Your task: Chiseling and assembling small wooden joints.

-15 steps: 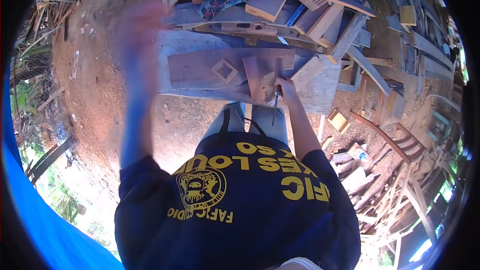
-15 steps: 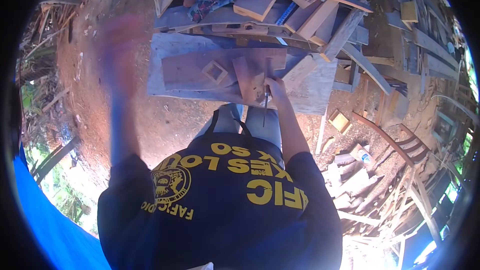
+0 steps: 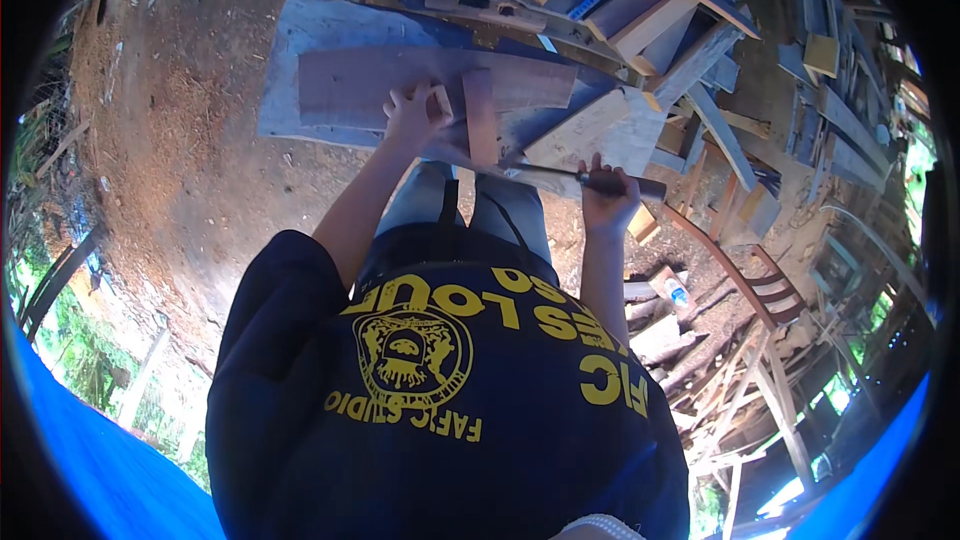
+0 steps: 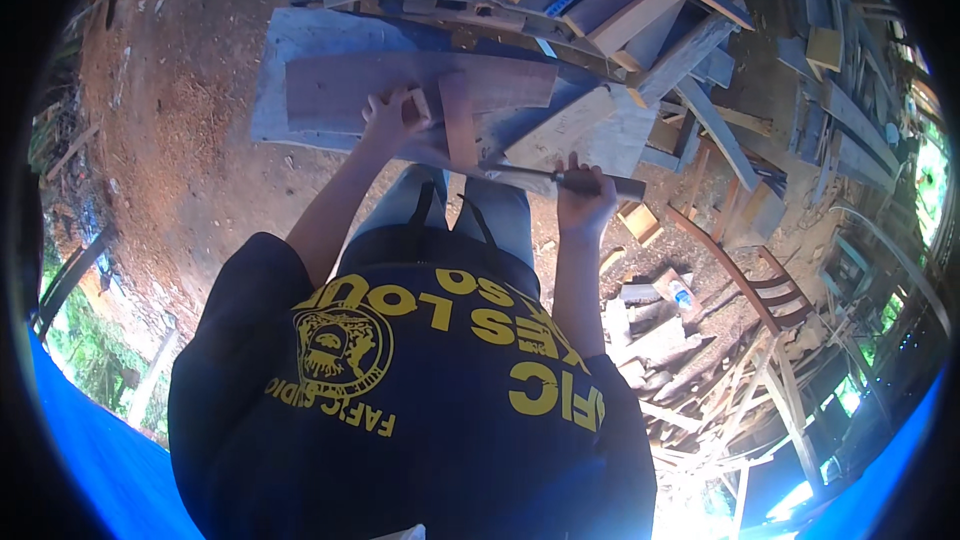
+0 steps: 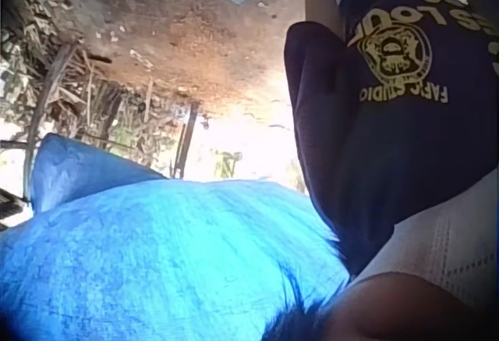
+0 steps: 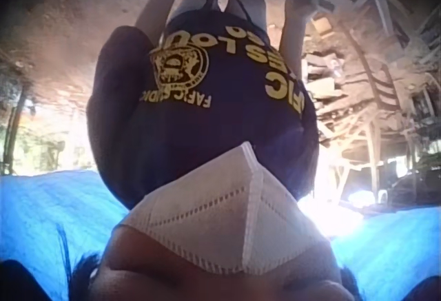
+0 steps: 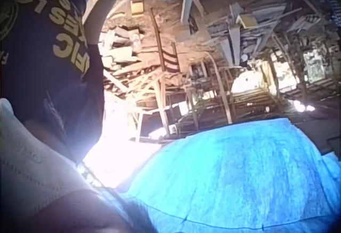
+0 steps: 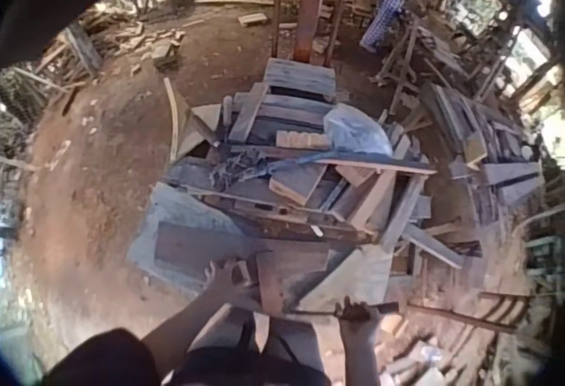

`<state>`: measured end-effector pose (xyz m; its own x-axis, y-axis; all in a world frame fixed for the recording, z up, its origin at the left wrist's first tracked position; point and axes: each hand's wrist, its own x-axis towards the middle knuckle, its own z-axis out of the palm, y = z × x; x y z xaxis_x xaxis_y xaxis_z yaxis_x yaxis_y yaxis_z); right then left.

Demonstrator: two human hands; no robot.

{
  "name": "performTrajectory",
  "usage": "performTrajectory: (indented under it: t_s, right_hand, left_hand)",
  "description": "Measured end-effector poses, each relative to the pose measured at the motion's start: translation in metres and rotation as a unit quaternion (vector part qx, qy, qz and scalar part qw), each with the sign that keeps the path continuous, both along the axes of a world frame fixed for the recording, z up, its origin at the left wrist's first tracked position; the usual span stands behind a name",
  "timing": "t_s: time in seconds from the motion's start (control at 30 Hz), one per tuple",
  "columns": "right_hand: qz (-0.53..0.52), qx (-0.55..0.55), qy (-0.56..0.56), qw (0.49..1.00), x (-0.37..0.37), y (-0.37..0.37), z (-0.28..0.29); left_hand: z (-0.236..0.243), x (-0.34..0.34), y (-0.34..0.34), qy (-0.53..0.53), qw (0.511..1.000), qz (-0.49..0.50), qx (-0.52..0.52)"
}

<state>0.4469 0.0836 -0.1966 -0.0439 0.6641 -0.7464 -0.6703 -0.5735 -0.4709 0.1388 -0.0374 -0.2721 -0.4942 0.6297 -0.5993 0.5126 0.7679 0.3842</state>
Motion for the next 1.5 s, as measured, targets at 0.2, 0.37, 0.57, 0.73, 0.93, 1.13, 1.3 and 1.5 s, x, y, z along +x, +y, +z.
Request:
performTrajectory:
  t_s: [0.2,0.37,0.57,0.73,0.93,1.13,1.3,1.5]
  right_hand:
    - [0.048,0.01,0.066,0.997,-0.025,-0.024,-0.004]
    - [0.161,-0.042,0.074,0.983,-0.064,-0.056,0.008]
    - [0.224,-0.03,0.124,0.966,-0.064,-0.069,0.014]
    - [0.289,0.053,0.01,0.956,-0.042,-0.059,0.023]
    - [0.433,0.155,-0.19,0.868,-0.02,-0.048,0.023]
    - [0.364,0.034,-0.228,0.902,-0.033,-0.038,0.024]
    - [0.418,0.09,-0.253,0.868,-0.031,-0.04,0.032]
    - [0.465,0.135,-0.291,0.825,-0.041,-0.041,0.043]
  left_hand:
    - [0.004,0.017,-0.021,0.124,0.984,-0.062,0.114]
    - [0.041,0.051,-0.024,0.004,0.946,-0.256,0.198]
    - [0.067,0.085,-0.004,-0.169,0.941,-0.269,0.117]
    - [0.089,0.076,0.006,-0.192,0.957,-0.209,0.066]
    - [0.051,0.075,0.003,-0.147,0.93,-0.24,0.238]
    - [0.051,0.089,0.01,-0.049,0.921,-0.218,0.32]
    - [0.054,0.078,0.027,-0.097,0.935,-0.21,0.269]
    - [0.052,0.063,0.036,-0.127,0.944,-0.192,0.238]
